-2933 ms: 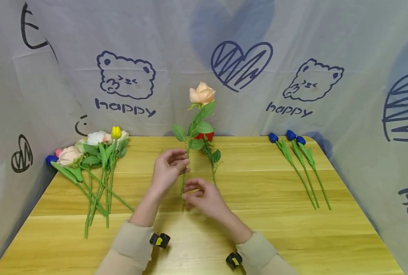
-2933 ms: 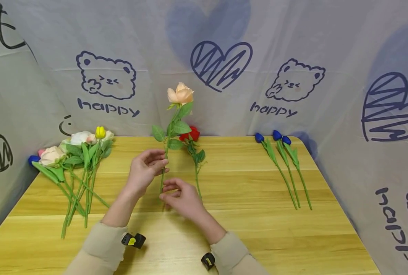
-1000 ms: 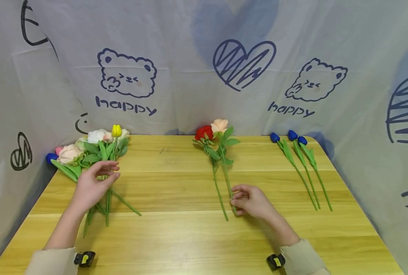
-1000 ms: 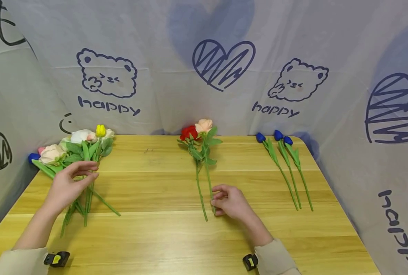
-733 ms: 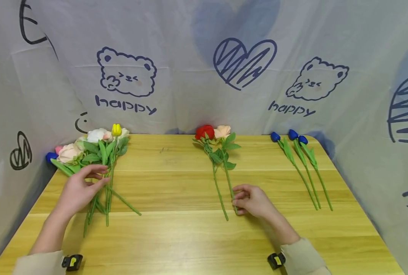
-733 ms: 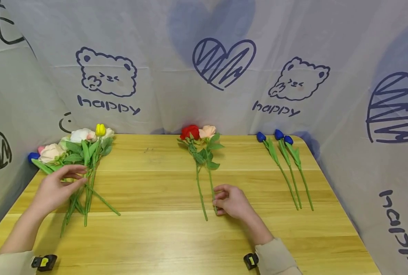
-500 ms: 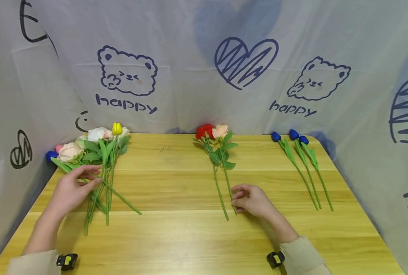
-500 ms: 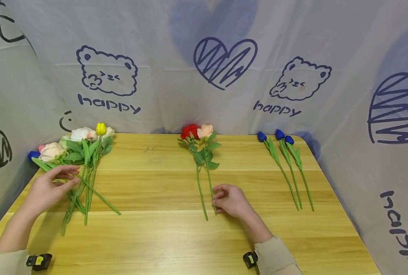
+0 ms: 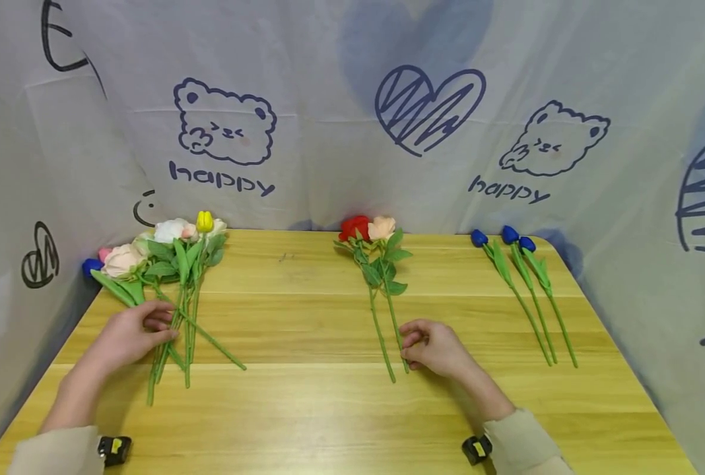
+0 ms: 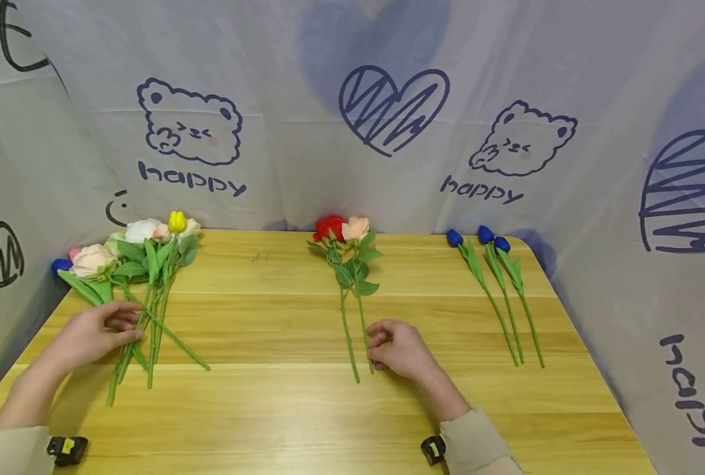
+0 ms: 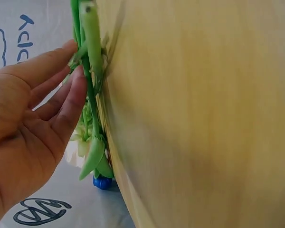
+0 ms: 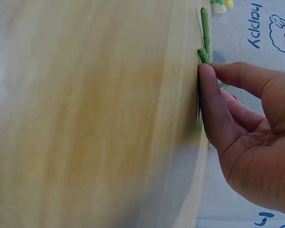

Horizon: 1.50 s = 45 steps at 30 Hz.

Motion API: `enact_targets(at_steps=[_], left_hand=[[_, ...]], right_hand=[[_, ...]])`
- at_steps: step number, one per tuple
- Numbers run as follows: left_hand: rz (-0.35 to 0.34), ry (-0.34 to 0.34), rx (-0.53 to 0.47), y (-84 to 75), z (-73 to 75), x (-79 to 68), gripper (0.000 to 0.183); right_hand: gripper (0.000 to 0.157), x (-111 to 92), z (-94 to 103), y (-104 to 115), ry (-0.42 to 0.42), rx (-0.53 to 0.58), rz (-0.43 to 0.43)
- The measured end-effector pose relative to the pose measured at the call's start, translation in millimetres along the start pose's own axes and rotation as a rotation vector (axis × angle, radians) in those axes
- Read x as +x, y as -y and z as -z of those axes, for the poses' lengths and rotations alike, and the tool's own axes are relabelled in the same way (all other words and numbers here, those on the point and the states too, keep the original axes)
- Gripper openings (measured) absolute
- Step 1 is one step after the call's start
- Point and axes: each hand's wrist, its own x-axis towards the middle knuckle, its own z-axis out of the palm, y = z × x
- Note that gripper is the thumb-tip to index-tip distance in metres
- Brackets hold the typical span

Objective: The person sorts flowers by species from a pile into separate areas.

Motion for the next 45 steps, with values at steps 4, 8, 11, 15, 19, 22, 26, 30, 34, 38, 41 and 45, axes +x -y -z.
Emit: enact_targets(at_steps=[4, 8, 11, 15, 19, 22, 26, 30, 34, 38, 41, 45], left_hand=[[-0.003, -0.002, -0.005, -0.8, -0.5, 0.3, 0.053], [0.001, -0.007, -0.014, -2.0, -0.1, -0.3, 0.052], [0.013, -0.010, -0.043, -2.6, -0.7, -1.8, 0.051], [0.033, -0.012, -0.092, -2.5, -1.9, -4.0, 0.050], [0.053, -0.013, -0.120, -3.1, -3.0, -4.7, 0.050], [0.068, -0.021, -0.131, -4.7, -3.4, -4.9, 0.050], [0.074, -0.050, -0.140, -9.4, -2.6, -6.0, 0.052], [0.046, -0.102, -0.141, -18.7, -3.3, -7.6, 0.054], [-0.003, -0.181, -0.140, -32.8, -7.5, -8.0, 0.053], [-0.053, -0.241, -0.157, -52.4, -15.4, -5.5, 0.049], [-0.078, -0.263, -0.197, -70.6, -24.4, -1.2, 0.047], [-0.085, -0.259, -0.302, -96.0, -38.7, 7.5, 0.047]], right_hand=[[0.040, 0, -0.4, -1, -0.005, -0.007, 0.008], [0.041, -1, -1.0, -1, -0.003, -0.007, 0.018], [0.041, -1, -1.3, 0, -0.001, -0.007, 0.023], [0.041, -1, -1.3, 0, 0.002, -0.007, 0.026], [0.040, -1, -0.3, 0, 0.002, -0.016, 0.026], [0.040, -1, 1.6, 1, 0.008, -0.022, 0.029], [0.039, -4, 5.1, 2, -0.005, -0.023, 0.013], [0.038, -7, 8.1, 3, -0.074, -0.007, 0.004], [0.038, -9, 9.8, 3, -0.168, 0.005, 0.030], [0.041, -10, 10.1, 4, -0.235, 0.005, 0.079], [0.041, -10, 9.1, 6, -0.251, 0.054, 0.117], [0.038, -8, 4.2, 11, -0.263, 0.131, 0.178]])
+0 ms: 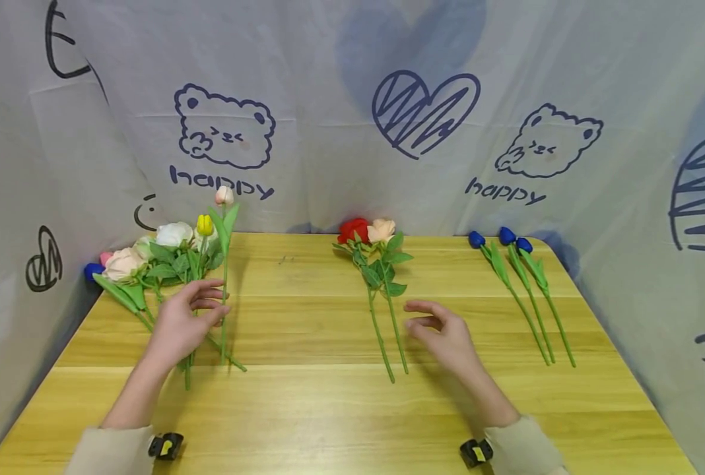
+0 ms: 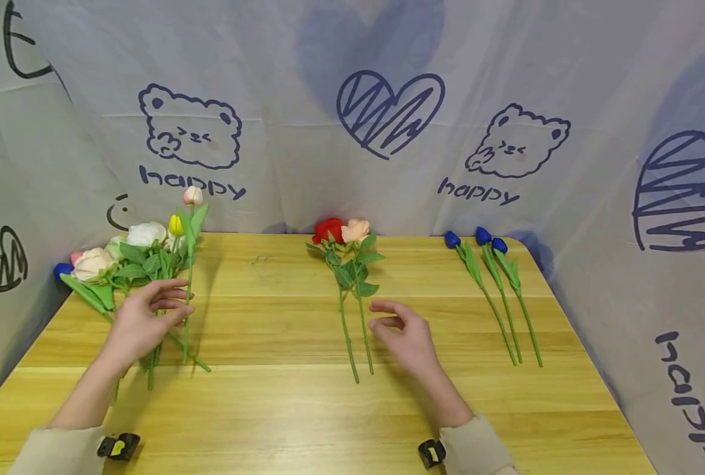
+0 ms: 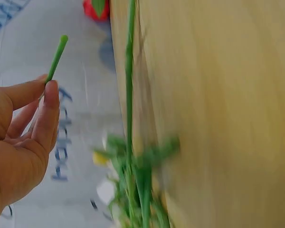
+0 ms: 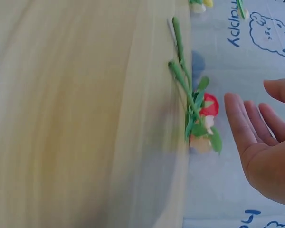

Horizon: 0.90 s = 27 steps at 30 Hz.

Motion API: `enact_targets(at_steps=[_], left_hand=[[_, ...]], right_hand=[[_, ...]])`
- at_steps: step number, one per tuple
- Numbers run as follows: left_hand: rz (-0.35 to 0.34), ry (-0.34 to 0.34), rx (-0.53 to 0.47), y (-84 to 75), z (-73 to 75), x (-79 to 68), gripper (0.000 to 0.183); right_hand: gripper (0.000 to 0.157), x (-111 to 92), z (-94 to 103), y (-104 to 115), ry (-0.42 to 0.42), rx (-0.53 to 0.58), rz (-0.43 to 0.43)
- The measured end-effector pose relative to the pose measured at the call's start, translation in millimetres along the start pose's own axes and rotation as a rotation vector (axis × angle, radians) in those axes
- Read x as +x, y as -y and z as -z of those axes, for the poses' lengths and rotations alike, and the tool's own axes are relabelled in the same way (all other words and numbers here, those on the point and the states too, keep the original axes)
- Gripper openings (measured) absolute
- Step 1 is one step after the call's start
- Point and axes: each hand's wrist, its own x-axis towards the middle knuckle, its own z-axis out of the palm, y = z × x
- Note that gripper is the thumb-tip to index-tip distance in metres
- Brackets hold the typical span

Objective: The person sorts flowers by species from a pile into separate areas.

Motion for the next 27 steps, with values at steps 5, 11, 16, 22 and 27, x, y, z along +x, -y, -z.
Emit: enact_targets(at_steps=[5, 11, 16, 22, 27], left_hand=[[0.001, 0.010, -0.124, -21.3, -31.9, 10.3, 0.048], [-0.026, 0.027, -0.273, -47.8, -65.6, 23.2, 0.048], [-0.074, 0.047, -0.357, -66.0, -93.5, 34.1, 0.046], [-0.129, 0.069, -0.430, -82.5, -122.8, 39.0, 0.044], [-0.155, 0.087, -0.452, -90.9, -141.6, 40.6, 0.045]], right_hand=[[0.034, -1, -12.4, 6, -0.013, 0.042, 0.063], [0.036, -4, -33.5, 13, 0.053, 0.086, 0.027], [0.036, -5, -49.1, 18, 0.099, 0.077, 0.027], [0.036, -5, -66.2, 24, 0.155, 0.083, 0.041], [0.038, -4, -74.8, 28, 0.193, 0.160, 0.054]])
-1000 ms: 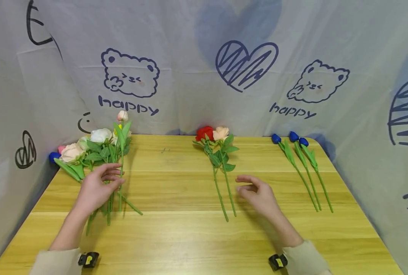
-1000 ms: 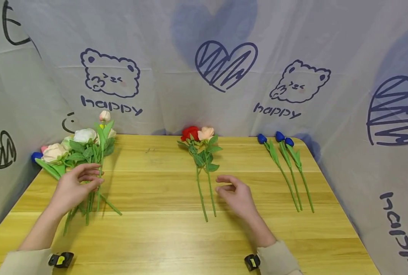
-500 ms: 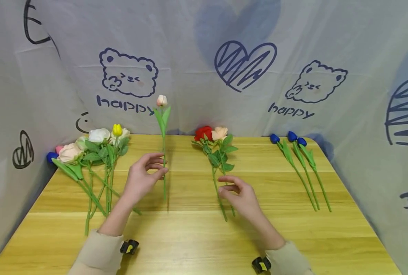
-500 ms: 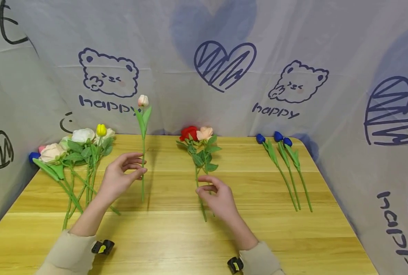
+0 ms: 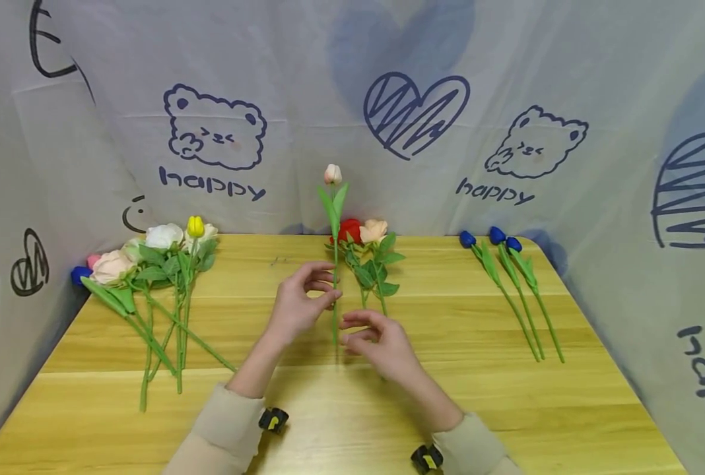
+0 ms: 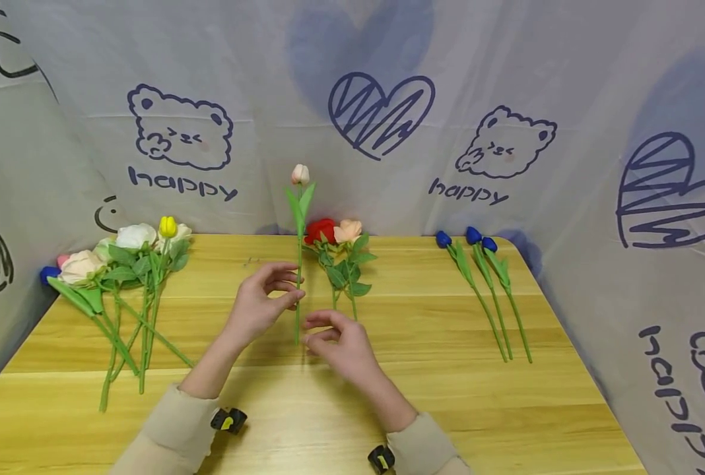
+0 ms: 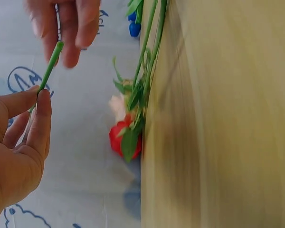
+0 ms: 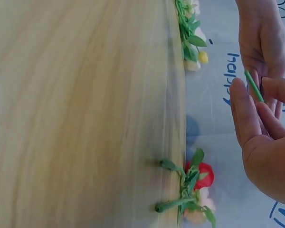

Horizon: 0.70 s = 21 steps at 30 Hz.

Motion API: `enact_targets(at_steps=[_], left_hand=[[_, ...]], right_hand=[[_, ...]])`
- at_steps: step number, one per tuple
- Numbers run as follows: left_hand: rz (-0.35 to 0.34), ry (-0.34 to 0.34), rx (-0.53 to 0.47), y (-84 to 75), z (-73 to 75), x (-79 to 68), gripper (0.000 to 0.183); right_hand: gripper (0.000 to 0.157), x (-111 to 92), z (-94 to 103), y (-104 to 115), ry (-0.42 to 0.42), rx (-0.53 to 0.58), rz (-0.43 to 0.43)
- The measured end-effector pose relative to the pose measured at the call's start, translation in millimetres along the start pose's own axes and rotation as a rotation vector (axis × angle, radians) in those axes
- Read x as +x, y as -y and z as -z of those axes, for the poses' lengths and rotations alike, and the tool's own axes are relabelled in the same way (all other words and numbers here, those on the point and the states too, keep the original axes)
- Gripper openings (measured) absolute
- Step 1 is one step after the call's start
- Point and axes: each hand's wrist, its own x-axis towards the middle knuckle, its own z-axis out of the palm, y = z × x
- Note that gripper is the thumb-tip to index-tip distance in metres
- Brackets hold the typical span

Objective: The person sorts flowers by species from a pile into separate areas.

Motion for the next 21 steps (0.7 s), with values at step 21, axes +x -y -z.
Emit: enact_targets(at_steps=[21], left_hand=[[-0.013, 0.010, -0.019, 1.0, -27.4, 0.0, 0.045]], right_hand=[[0.035, 4, 2.4, -3, -0.130, 0.131, -0.111]])
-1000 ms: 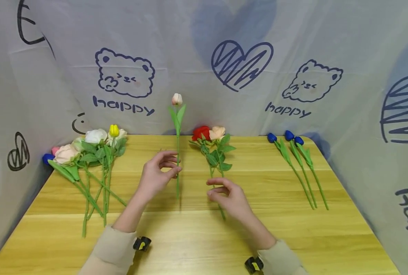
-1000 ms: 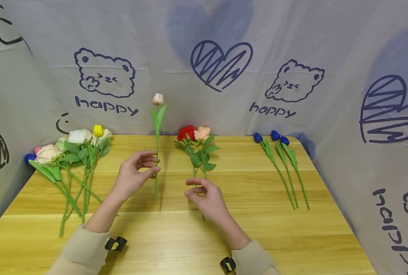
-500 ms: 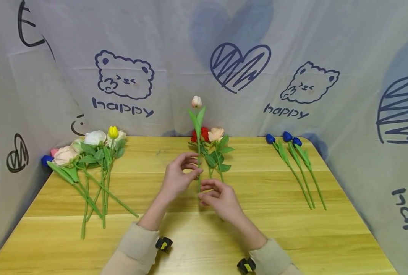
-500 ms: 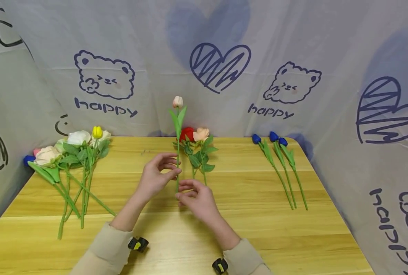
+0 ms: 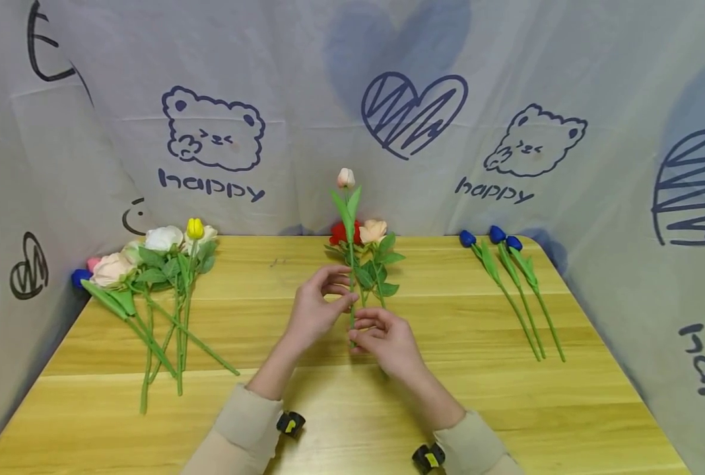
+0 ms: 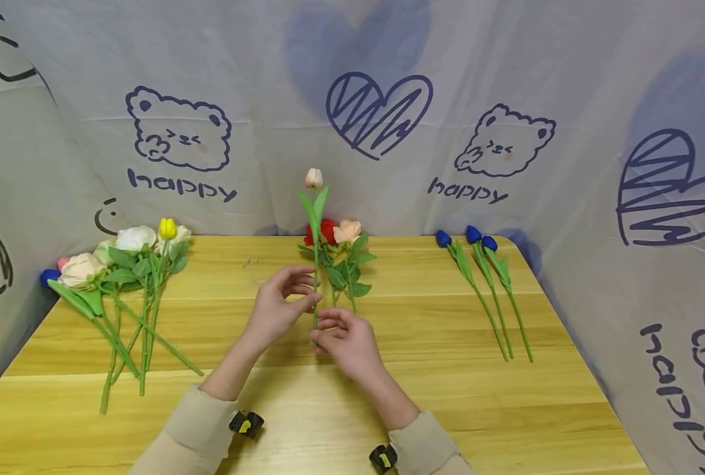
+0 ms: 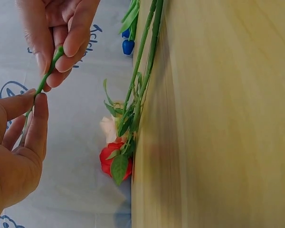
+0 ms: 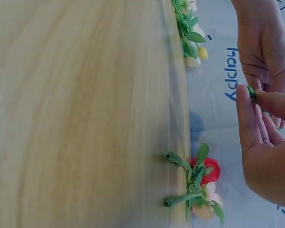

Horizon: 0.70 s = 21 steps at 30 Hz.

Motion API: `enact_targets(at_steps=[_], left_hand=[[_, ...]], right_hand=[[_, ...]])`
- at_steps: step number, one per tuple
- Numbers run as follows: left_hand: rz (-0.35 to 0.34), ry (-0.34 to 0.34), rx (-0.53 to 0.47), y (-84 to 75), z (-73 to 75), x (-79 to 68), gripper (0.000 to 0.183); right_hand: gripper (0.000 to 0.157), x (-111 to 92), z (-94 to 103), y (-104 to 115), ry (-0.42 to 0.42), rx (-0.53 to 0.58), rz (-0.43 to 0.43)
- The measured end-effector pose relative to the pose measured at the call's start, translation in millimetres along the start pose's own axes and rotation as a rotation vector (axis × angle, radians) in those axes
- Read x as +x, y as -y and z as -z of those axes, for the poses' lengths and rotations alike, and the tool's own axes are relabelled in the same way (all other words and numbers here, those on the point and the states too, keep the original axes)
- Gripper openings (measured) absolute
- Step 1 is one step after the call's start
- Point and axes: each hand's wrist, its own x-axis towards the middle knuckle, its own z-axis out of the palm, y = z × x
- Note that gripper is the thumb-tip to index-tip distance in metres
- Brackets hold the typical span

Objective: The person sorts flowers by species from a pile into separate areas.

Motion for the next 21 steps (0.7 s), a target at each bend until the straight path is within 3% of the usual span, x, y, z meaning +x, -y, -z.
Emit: enact_targets(at_steps=[10, 21], left_hand=[[0.010, 0.035, -0.016, -2.9, 7.2, -1.4, 0.044], [-0.005, 0.013, 0.090, 5.7, 46.8, -10.6, 0.045]], right_hand=[[0.035, -3, 11.7, -1, -0.009, -0.012, 0.016], [0.039, -14, 53.7, -4, -0.091, -0.061, -0.018]])
